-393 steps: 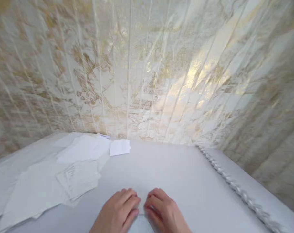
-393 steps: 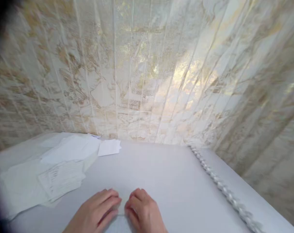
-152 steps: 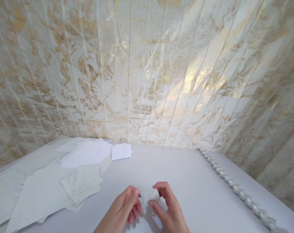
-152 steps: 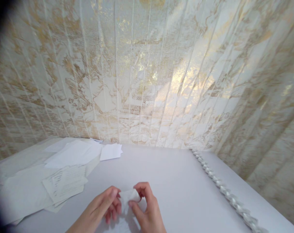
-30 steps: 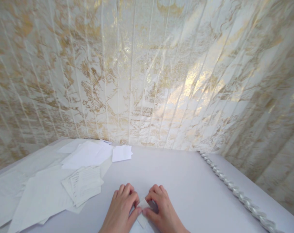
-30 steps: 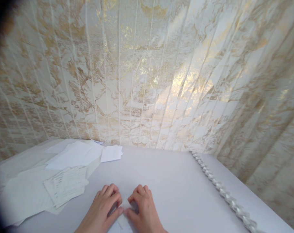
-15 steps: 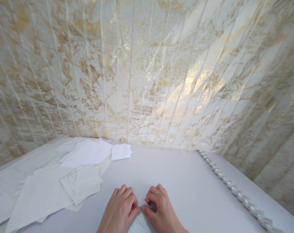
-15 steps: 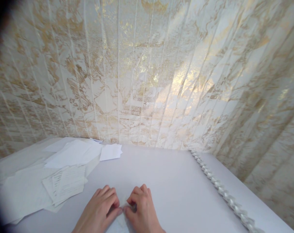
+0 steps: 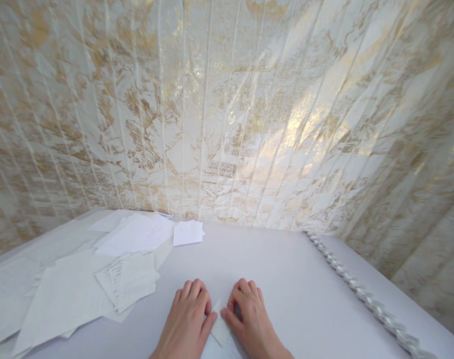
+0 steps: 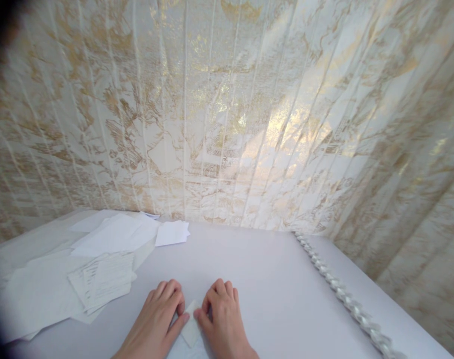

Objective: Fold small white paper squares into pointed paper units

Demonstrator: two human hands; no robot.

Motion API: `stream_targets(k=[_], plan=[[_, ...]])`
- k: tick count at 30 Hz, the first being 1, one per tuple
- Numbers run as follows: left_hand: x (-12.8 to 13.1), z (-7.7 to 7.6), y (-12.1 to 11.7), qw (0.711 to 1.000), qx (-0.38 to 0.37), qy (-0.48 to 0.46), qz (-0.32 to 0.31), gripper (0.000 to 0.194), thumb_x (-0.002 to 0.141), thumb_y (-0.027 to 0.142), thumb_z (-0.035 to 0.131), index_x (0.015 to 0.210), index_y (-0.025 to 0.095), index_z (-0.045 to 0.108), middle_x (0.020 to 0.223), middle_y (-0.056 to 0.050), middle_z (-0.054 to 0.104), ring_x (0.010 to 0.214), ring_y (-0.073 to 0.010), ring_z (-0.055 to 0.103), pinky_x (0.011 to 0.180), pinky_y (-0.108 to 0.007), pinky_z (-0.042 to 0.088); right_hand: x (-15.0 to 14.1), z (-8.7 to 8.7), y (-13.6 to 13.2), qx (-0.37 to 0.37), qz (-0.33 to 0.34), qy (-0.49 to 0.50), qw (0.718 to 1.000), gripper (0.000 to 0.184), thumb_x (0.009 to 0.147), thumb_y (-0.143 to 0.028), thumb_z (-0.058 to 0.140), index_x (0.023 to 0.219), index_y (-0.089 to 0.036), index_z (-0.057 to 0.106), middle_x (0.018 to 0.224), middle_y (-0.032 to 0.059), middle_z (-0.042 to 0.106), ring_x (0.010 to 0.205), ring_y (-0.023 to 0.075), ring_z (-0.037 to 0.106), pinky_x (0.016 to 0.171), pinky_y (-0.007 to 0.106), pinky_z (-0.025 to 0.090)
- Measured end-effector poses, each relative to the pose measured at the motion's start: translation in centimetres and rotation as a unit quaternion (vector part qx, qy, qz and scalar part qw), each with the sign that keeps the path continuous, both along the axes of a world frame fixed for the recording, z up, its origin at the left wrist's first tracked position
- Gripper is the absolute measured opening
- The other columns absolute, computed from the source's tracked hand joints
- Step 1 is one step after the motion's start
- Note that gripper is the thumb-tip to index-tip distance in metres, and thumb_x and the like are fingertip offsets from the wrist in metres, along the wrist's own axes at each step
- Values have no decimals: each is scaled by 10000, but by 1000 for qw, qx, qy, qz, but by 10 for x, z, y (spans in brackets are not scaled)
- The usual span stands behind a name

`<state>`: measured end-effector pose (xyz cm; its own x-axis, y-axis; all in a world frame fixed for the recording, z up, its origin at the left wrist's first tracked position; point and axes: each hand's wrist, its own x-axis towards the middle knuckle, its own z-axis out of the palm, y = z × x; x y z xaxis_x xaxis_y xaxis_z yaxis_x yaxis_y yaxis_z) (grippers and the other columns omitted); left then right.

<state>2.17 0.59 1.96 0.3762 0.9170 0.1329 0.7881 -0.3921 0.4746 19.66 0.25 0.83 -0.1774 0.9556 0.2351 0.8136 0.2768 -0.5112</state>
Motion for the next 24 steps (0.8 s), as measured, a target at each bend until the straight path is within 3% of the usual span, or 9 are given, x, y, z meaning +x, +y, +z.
stream_targets(k=[5, 13, 18, 22, 24], plan=[[-3, -6, 5, 1000, -26, -18, -1, 122, 820, 123, 499, 885, 201, 565, 1014, -42, 565, 997, -243, 494, 853, -379, 342, 6, -4, 1, 8, 24, -3, 1000, 164, 828, -91, 685, 848, -216, 580, 932, 12, 617, 909, 224, 547, 827, 363, 400], [-5, -3, 4, 999, -43, -21, -10, 309, 811, 128, 474, 1063, 249, 604, 1127, -37, 597, 1086, -248, 483, 911, -383, 337, 10, 0, 1, 3, 40, -6, 999, 194, 839, -29, 592, 842, -221, 564, 935, -1, 621, 916, 207, 540, 830, 340, 393], [-6, -13, 3, 999, -2, -34, -32, 427, 840, 106, 447, 1204, 272, 595, 1195, -53, 589, 1112, -250, 493, 927, -391, 358, 13, 2, 1, -5, 68, -12, 998, 255, 816, 32, 533, 862, -217, 563, 952, 1, 615, 919, 204, 528, 840, 348, 390], [-8, -19, 2, 994, 40, -70, -70, 435, 827, 59, 444, 1169, 280, 598, 1245, -41, 582, 1155, -231, 488, 959, -368, 359, 17, 4, 0, -10, 87, 12, 996, 297, 802, 58, 511, 891, -219, 572, 954, 6, 608, 921, 202, 524, 835, 340, 394], [-10, -18, 2, 992, 37, -95, -75, 433, 790, 41, 458, 1136, 267, 586, 1209, -36, 592, 1131, -224, 499, 954, -358, 369, 19, 7, 0, -9, 102, 37, 994, 255, 859, 5, 498, 919, -227, 584, 954, 11, 608, 922, 204, 526, 838, 343, 393]])
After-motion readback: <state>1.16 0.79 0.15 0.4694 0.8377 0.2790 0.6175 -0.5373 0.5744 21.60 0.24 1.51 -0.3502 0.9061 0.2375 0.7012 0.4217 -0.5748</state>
